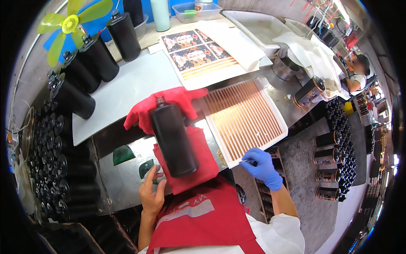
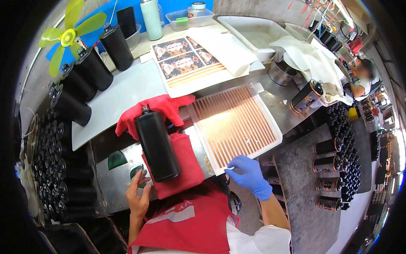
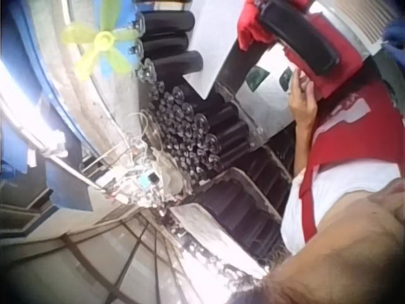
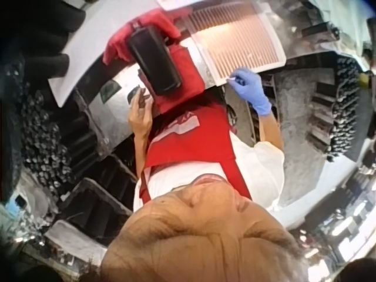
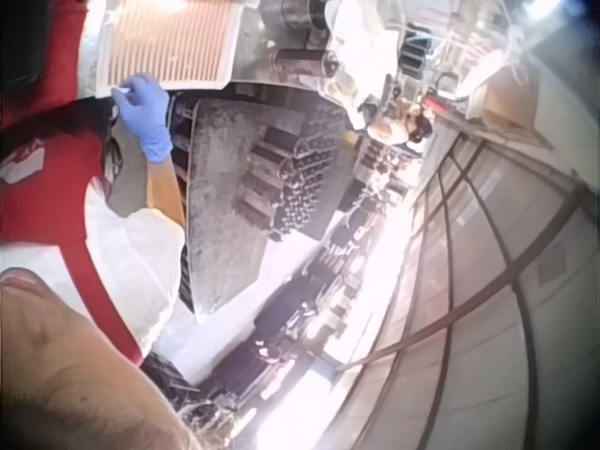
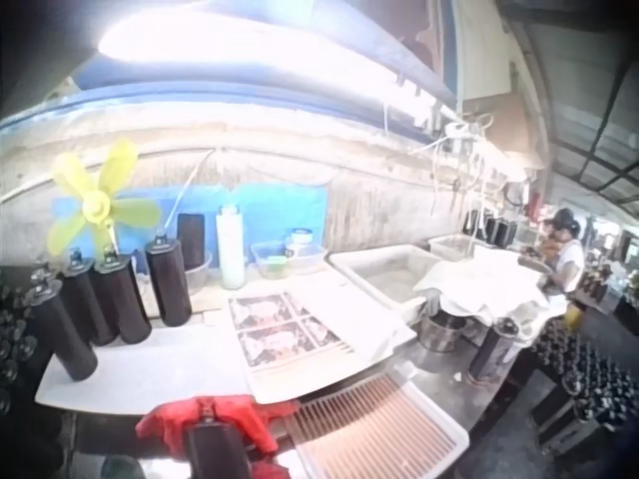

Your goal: The person applies decorative labels and copper-colored bands to black cylindrical containers. They peel backing from adhesive labels, align and smooth them onto the container surface, and press copper bands around the top and bottom edges. The person wipes the container with a green cloth between steps and places finished containers aside.

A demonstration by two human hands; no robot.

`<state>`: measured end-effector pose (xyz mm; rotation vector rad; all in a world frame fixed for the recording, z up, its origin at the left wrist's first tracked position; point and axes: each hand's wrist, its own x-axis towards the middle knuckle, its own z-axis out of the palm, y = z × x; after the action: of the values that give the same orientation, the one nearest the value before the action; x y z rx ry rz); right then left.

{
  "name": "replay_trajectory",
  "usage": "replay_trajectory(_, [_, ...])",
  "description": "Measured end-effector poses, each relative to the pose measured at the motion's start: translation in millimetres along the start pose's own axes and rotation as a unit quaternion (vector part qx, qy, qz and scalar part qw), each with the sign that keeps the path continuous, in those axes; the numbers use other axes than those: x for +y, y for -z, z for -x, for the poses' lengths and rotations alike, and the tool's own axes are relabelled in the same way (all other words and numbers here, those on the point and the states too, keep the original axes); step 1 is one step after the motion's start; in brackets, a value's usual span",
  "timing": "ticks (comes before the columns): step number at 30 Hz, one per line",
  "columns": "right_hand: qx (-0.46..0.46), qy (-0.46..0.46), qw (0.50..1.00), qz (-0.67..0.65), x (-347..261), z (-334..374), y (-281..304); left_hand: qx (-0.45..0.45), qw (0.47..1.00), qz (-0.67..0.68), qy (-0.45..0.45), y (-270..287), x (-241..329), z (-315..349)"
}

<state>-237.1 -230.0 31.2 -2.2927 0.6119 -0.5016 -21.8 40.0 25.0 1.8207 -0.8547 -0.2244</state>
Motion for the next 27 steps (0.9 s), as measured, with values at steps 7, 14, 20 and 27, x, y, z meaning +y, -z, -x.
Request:
replay_trajectory(7, [-0.136, 0.001, 0.986, 0.098, 5.9, -4.0, -6.4, 0.059, 0.998, 0.006, 0.008, -1.9, -7.6, 5.3])
replay_trajectory(14, [0.113, -0.162, 0.972, -0.13, 11.9, -107.8, 53.9, 0.104, 0.986, -0.114, -0.069, -8.4, -17.8, -5.7])
replay_trajectory(20, [0.203, -0.023, 0.979, 0.006, 10.4, -270.4, 84.2, 0.06, 0.976, -0.206, 0.039, -20.7, -58.2, 2.0])
replay_trajectory(27, [0.146, -0.064, 0.983, 0.094, 40.5, -350.8, 101.4, -0.029, 0.955, -0.283, 0.078, -15.3, -57.2, -4.7])
